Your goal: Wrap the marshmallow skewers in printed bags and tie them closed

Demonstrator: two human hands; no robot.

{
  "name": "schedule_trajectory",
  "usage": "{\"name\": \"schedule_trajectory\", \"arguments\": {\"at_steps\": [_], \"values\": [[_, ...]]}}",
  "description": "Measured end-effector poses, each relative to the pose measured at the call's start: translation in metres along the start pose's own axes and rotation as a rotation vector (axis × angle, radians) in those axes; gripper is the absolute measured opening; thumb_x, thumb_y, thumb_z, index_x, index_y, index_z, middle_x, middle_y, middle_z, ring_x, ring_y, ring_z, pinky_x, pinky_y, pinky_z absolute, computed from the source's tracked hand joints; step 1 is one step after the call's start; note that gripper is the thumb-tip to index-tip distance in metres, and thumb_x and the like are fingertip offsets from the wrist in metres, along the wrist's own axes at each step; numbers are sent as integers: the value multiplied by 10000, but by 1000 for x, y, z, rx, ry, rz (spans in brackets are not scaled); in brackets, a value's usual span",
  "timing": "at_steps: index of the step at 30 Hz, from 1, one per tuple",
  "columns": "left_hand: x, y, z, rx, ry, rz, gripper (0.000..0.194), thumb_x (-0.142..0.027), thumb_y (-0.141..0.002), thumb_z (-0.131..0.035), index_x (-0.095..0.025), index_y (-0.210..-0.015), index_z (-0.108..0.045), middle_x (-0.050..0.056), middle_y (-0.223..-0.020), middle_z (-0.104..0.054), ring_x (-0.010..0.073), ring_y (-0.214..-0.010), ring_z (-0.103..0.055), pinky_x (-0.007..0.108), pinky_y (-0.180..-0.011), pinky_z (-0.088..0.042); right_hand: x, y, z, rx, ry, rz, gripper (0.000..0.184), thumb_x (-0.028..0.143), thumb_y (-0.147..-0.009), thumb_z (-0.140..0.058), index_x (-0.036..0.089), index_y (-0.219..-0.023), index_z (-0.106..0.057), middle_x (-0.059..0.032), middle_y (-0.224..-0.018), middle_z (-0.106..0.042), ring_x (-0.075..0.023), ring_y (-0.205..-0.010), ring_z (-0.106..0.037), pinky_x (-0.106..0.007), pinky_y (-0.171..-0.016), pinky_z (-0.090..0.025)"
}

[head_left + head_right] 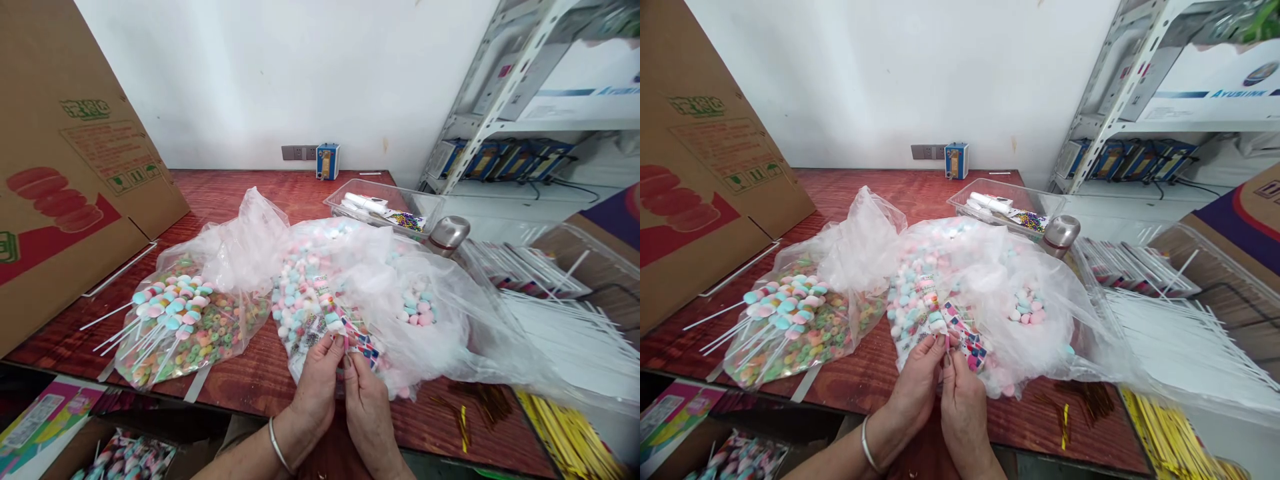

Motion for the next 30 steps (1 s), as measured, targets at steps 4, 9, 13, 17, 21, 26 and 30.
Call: {"name": "schedule_trajectory", "arguments": {"at_steps": [4,9,13,17,21,26,30], "values": [[7,3,-1,12,-1,2,271,-385,-683,-824,-163,-792,-714,16,-742,-680,139,-708,-596,261,-744,-462,1,-2,-2,-16,-170,-89,414,422,-995,-395,185,-1225,-643,-131,-1191,-704,-253,-1171,-631,-362,-957,-518],[3,2,3,7,-123,-55,317,-437,-685,-813,-163,-826,-737,31,-781,-694,142,-706,-584,255,-717,-455,-2,-7,-1,-64,-450,-229,365,501,-937,-525,195,-1064,-679,-90,-1073,-714,-226,-1027,-651,-328,-887,-530],[1,2,4,107,-231,-30,335,-464,-744,-761,-162,-890,-756,3,-655,-635,120,-590,-521,251,-645,-446,-10,-7,-7,-69,-792,-433,378,563,-817,-680,195,-774,-607,49,-591,-536,-96,-485,-463,-203,-445,-411],[1,5,7,207,-127,116,398,-474,-779,-726,-134,-984,-757,12,-604,-605,119,-572,-534,241,-620,-442,-4,0,-20,221,-1213,-641,418,545,-774,-740,200,-703,-516,143,-453,-251,-24,-358,-119,-167,-345,-195],[0,5,14,197,-86,168,324,-407,-670,-836,-127,-818,-768,30,-612,-644,104,-593,-565,218,-653,-461,10,7,-27,514,-1294,-656,452,573,-777,-707,216,-659,-457,156,-430,-203,-23,-332,-70,-174,-321,-177],[-7,2,22,86,-135,111,288,-372,-600,-880,-156,-732,-743,29,-696,-694,120,-570,-596,222,-540,-490,15,9,-24,287,-1110,-555,311,527,-883,-602,221,-873,-550,125,-511,-376,-56,-358,-227,-191,-375,-282],[-29,-9,30,58,-203,-37,253,-336,-610,-881,-175,-732,-729,24,-815,-733,157,-693,-678,280,-676,-577,19,24,34,11,-221,-111,190,303,-986,-472,216,-949,-637,-28,-899,-648,-163,-849,-591,-287,-764,-447]]}}
Point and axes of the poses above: each hand's wrist, its own y-axis away from the middle knuckle, its own z-axis out of the back of the hand, x = y × z, the point moved 6 cm from there along -y, towards the middle knuckle
